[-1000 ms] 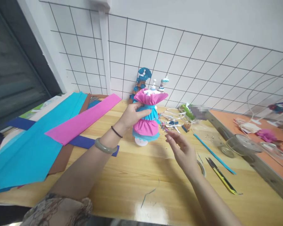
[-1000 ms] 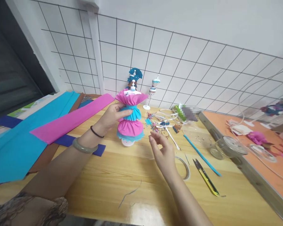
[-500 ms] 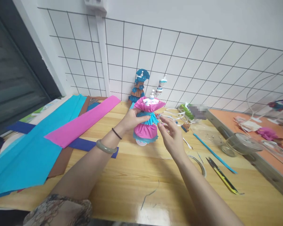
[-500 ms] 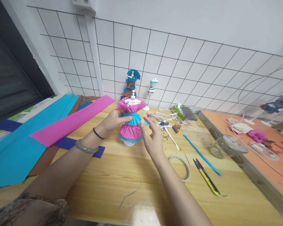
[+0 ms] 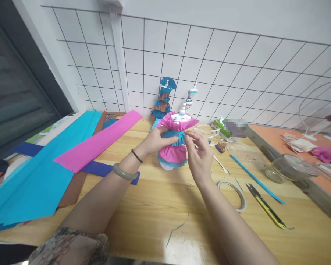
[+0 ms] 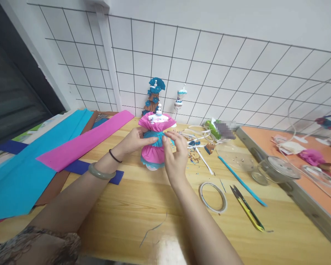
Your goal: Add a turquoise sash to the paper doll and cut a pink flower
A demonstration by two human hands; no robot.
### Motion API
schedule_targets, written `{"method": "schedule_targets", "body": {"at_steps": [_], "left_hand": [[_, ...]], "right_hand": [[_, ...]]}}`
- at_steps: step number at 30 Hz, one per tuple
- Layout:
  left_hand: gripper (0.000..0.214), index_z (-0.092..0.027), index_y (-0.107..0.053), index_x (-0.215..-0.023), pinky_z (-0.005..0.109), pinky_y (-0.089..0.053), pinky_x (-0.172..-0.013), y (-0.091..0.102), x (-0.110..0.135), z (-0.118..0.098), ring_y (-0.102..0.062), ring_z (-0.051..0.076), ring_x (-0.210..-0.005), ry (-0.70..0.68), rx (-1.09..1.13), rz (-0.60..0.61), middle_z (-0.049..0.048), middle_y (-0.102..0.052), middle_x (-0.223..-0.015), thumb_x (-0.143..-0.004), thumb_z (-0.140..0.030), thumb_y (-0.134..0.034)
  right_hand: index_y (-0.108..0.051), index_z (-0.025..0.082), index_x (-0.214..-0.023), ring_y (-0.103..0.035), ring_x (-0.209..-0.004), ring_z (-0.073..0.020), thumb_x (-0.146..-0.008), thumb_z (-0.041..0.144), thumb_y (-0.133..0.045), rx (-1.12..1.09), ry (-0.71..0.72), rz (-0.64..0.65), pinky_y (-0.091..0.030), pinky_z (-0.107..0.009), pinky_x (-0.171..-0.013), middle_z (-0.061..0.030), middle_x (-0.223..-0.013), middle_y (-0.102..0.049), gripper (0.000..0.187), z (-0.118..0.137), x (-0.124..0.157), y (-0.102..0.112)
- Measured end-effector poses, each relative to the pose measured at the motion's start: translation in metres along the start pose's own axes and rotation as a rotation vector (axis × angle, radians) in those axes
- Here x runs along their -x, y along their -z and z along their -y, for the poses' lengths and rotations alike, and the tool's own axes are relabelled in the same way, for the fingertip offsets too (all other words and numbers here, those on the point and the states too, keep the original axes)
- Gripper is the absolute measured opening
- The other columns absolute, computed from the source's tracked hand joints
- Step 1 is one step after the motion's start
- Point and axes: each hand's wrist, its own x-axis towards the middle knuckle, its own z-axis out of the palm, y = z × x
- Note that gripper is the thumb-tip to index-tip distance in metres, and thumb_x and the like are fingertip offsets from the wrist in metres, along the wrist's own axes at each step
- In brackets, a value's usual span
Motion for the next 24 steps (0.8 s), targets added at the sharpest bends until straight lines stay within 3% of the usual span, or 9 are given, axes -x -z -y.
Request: {"method": "schedule_targets", "body": {"at_steps": [3, 6, 12, 17, 24], "left_hand": [[0.038, -0.011, -0.062, -0.102, 0.033, -0.049, -0.082, 0.001, 0.0, 0.001, -0.06, 0.024, -0.099, 0.011, -0.002, 0.013, 0.0111, -0.065, -0.106, -0.069, -0.031, -0.067], [0.036, -0.011, -0.062, -0.101, 0.033, -0.048, -0.083, 0.002, 0.0, 0.002, -0.06, 0.023, -0.099, 0.002, -0.012, 0.025, 0.0108, -0.065, -0.107, -0.07, -0.028, -0.066], [0.034, -0.01, -0.063, -0.101, 0.034, -0.048, -0.083, 0.003, 0.001, 0.0, -0.06, 0.024, -0.098, 0.001, -0.011, 0.031, 0.012, -0.066, -0.105, -0.073, -0.029, -0.064], [0.036, -0.011, -0.061, -0.104, 0.033, -0.046, -0.088, 0.001, 0.001, -0.002, -0.058, 0.023, -0.103, -0.023, -0.014, 0.043, 0.0116, -0.064, -0.11, -0.073, -0.029, -0.064], [0.038, -0.009, -0.059, -0.107, 0.034, -0.047, -0.087, -0.002, 0.002, -0.002, -0.058, 0.024, -0.104, -0.016, -0.024, 0.015, 0.0133, -0.063, -0.112, -0.074, -0.029, -0.064]], "right_hand": [[-0.065, 0.019, -0.1, -0.06, -0.095, -0.0236, -0.082, 0.039, -0.056, -0.074, -0.104, 0.109, -0.049, -0.039, -0.077, -0.0097, -0.101, -0.066, 0.028, -0.008, -0.012, -0.002], [-0.066, 0.02, -0.098, -0.06, -0.091, -0.0217, -0.079, 0.038, -0.06, -0.091, -0.052, 0.209, -0.049, -0.037, -0.077, -0.0071, -0.1, -0.066, 0.027, -0.012, -0.022, -0.003], [-0.069, 0.02, -0.092, -0.06, -0.09, -0.0203, -0.076, 0.029, -0.065, -0.071, 0.071, 0.273, -0.047, -0.036, -0.082, -0.0056, -0.093, -0.066, 0.019, -0.01, -0.031, 0.003], [-0.066, 0.023, -0.105, -0.06, -0.1, -0.0232, -0.077, 0.034, -0.064, -0.303, -0.11, 0.48, -0.049, -0.039, -0.083, -0.0048, -0.102, -0.067, 0.03, -0.017, -0.035, 0.01], [-0.067, 0.023, -0.105, -0.058, -0.105, -0.026, -0.075, 0.038, -0.065, -0.331, -0.164, 0.48, -0.048, -0.043, -0.087, -0.0049, -0.106, -0.067, 0.033, -0.016, -0.037, 0.009]]}}
